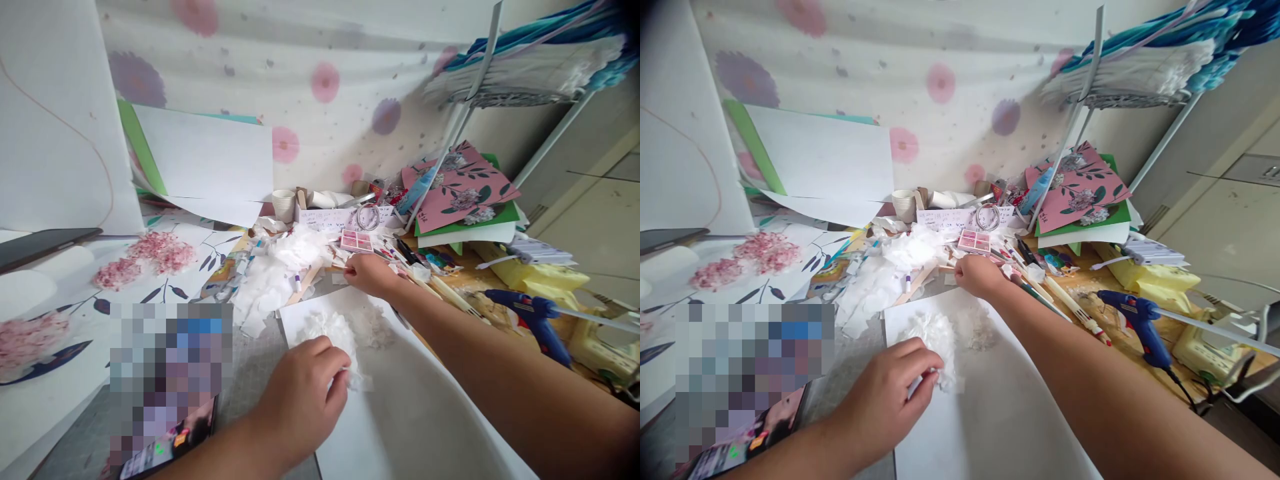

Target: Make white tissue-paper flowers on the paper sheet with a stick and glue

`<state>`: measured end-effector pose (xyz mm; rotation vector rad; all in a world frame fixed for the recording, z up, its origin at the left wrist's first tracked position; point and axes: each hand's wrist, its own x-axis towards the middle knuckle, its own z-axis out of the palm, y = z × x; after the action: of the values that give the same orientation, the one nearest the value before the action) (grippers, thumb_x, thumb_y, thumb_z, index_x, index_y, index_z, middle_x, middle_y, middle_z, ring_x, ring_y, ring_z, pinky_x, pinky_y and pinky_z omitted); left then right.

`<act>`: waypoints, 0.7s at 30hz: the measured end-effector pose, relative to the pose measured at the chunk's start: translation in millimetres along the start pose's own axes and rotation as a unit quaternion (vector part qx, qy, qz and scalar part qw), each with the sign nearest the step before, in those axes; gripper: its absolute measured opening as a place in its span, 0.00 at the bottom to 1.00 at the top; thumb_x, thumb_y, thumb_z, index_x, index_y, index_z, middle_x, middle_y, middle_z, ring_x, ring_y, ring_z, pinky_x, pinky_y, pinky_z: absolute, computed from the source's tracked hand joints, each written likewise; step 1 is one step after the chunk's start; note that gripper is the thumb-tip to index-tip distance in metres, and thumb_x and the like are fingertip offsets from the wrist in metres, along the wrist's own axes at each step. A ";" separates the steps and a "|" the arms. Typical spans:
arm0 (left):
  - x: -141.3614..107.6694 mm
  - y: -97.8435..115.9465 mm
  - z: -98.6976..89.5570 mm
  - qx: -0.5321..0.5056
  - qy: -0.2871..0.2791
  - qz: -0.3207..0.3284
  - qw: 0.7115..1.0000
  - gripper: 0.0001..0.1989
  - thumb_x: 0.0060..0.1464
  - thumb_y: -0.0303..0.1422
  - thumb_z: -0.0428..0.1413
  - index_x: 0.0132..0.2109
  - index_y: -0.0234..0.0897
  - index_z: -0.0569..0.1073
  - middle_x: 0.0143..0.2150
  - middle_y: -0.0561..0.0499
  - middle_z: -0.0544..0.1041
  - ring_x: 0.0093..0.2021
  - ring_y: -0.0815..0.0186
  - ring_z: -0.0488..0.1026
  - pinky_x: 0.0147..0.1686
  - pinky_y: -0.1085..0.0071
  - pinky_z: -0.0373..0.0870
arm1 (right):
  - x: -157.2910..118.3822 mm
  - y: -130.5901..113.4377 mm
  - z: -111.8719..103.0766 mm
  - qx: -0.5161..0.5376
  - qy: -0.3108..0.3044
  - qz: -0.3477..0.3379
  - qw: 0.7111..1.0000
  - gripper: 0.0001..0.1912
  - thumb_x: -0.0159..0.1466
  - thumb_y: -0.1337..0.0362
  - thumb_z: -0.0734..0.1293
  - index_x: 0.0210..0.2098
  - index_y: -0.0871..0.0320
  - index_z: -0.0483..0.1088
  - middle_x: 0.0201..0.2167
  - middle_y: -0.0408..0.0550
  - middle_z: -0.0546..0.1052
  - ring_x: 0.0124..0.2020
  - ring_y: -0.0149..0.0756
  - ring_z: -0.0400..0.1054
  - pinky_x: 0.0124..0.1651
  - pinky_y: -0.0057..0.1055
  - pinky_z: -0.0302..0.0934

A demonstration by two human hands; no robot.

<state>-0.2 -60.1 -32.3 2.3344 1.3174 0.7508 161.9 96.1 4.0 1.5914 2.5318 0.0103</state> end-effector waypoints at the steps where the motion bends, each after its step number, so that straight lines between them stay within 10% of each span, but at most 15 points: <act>1: 0.2 -0.5 -0.1 -0.002 0.013 0.001 1.000 0.10 0.53 0.23 0.47 0.32 0.38 0.72 0.29 0.51 0.70 0.30 0.66 0.67 0.29 0.72 0.62 | -3.9 4.1 -1.0 0.004 0.003 -0.006 1.000 0.14 0.66 0.60 0.63 0.47 0.61 0.67 0.45 0.50 0.72 0.42 0.37 0.69 0.43 0.39 0.67; 21: 0.4 -3.2 -4.5 -0.035 0.114 0.002 0.993 0.09 0.54 0.23 0.48 0.33 0.37 0.72 0.27 0.52 0.70 0.27 0.68 0.67 0.27 0.74 0.60 | 3.1 -0.7 0.2 -0.030 -0.002 -0.034 0.999 0.14 0.66 0.60 0.63 0.49 0.60 0.67 0.48 0.51 0.71 0.44 0.38 0.68 0.45 0.41 0.66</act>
<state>-4.9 -58.0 -30.3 2.2492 1.3550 1.0724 159.9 98.6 3.4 1.4828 2.5553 0.0736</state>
